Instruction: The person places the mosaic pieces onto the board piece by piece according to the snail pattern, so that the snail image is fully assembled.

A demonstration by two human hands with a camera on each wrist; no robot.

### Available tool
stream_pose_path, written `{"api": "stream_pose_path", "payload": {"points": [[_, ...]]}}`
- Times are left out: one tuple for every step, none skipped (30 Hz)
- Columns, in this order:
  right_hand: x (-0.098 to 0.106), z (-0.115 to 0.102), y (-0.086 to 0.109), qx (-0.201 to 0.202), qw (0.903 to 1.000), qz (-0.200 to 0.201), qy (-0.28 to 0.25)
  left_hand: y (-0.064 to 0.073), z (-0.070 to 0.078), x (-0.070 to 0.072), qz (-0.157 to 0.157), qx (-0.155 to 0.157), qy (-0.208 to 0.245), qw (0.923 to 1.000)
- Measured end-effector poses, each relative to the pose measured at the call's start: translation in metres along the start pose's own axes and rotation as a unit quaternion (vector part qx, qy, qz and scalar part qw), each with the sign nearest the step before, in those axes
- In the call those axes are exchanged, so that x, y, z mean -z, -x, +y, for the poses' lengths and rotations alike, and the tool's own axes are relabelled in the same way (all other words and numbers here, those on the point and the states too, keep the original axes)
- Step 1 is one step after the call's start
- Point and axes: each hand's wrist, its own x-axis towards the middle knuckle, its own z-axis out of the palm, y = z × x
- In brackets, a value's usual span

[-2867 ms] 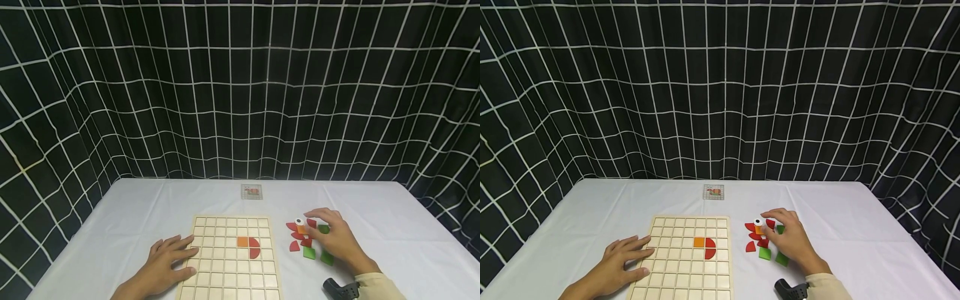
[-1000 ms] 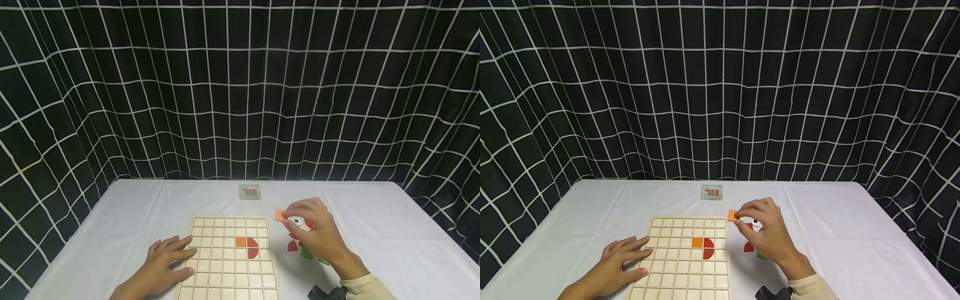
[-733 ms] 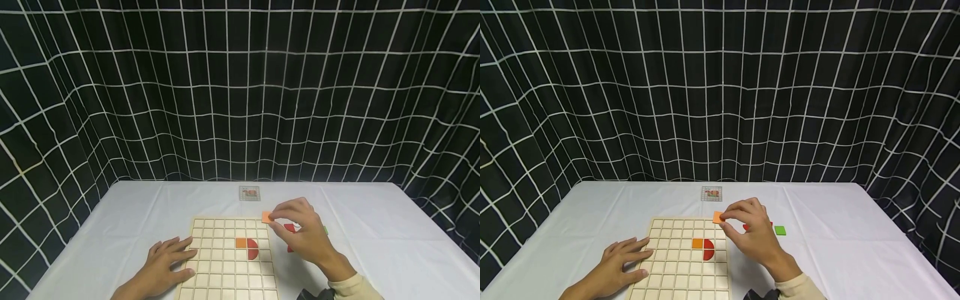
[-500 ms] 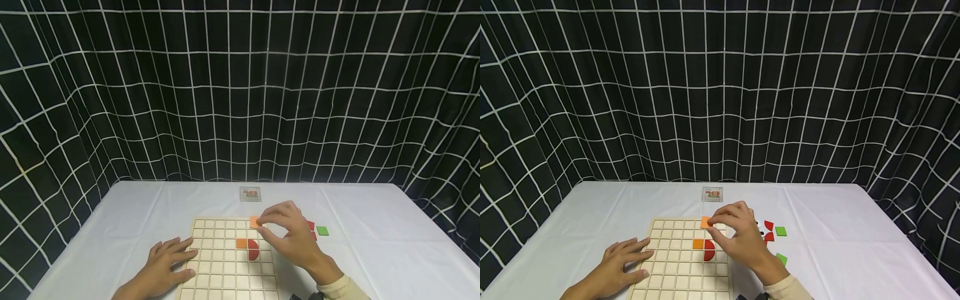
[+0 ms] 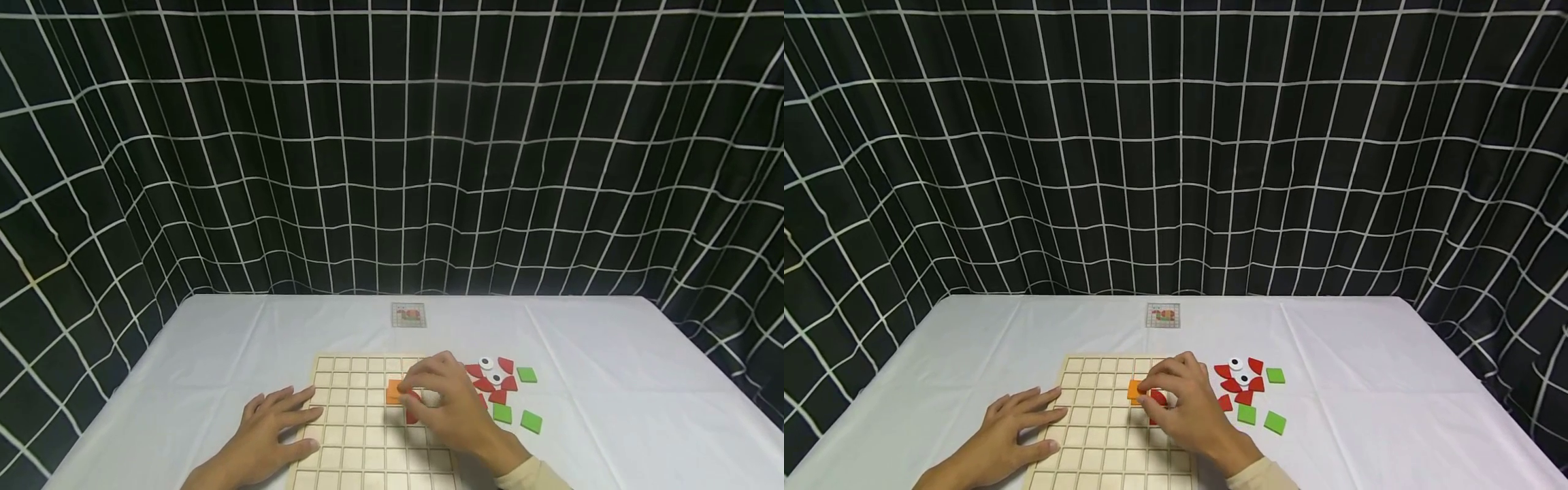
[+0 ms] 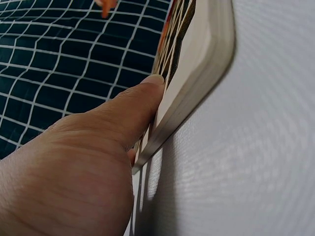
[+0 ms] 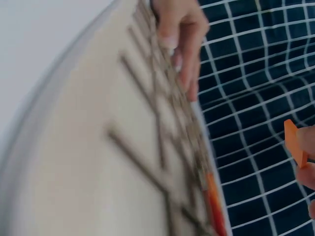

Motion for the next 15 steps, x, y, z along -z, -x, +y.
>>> {"api": "stream_pose_path", "payload": {"points": [[-0.002, 0.001, 0.002, -0.009, 0.9999, -0.008, -0.001, 0.000, 0.000, 0.000, 0.000, -0.001, 0.001, 1.0000], [-0.003, 0.002, 0.005, -0.020, 0.9996, -0.018, -0.002, 0.001, 0.000, 0.000, 0.001, -0.003, 0.002, 1.0000], [-0.005, 0.003, 0.007, -0.031, 0.9991, -0.027, -0.003, 0.001, 0.000, -0.001, 0.001, -0.004, 0.003, 1.0000], [-0.006, 0.004, 0.009, -0.042, 0.9985, -0.035, -0.003, 0.002, 0.000, -0.001, 0.001, -0.006, 0.003, 1.0000], [-0.007, 0.005, 0.011, -0.050, 0.9978, -0.043, 0.000, 0.002, 0.001, -0.001, 0.000, -0.008, 0.003, 1.0000], [-0.008, 0.006, 0.012, -0.055, 0.9973, -0.050, 0.002, 0.002, 0.001, 0.000, 0.000, -0.010, 0.003, 0.9999], [-0.010, 0.007, 0.014, -0.057, 0.9969, -0.055, 0.005, 0.002, 0.001, 0.000, 0.000, -0.012, 0.002, 0.9999], [-0.011, 0.008, 0.015, -0.057, 0.9966, -0.058, 0.009, 0.002, 0.001, 0.000, 0.001, -0.012, 0.001, 0.9999], [-0.012, 0.009, 0.016, -0.056, 0.9965, -0.061, 0.013, 0.002, 0.001, 0.000, 0.001, -0.013, -0.001, 0.9999], [-0.013, 0.010, 0.016, -0.053, 0.9965, -0.063, 0.017, 0.002, 0.002, 0.001, 0.002, -0.014, -0.003, 0.9999], [-0.014, 0.011, 0.017, -0.052, 0.9963, -0.065, 0.021, 0.002, 0.002, 0.001, 0.002, -0.014, -0.004, 0.9999], [-0.014, 0.011, 0.017, -0.050, 0.9961, -0.068, 0.024, 0.001, 0.001, 0.001, 0.003, -0.013, -0.006, 0.9999], [-0.015, 0.012, 0.018, -0.050, 0.9958, -0.071, 0.026, 0.002, 0.001, 0.001, 0.003, -0.012, -0.007, 0.9999], [-0.016, 0.012, 0.019, -0.052, 0.9953, -0.077, 0.030, 0.002, 0.001, 0.001, 0.002, -0.011, -0.007, 0.9999], [-0.016, 0.012, 0.020, -0.054, 0.9947, -0.082, 0.031, 0.002, 0.001, 0.000, 0.002, -0.010, -0.007, 0.9999]]}}
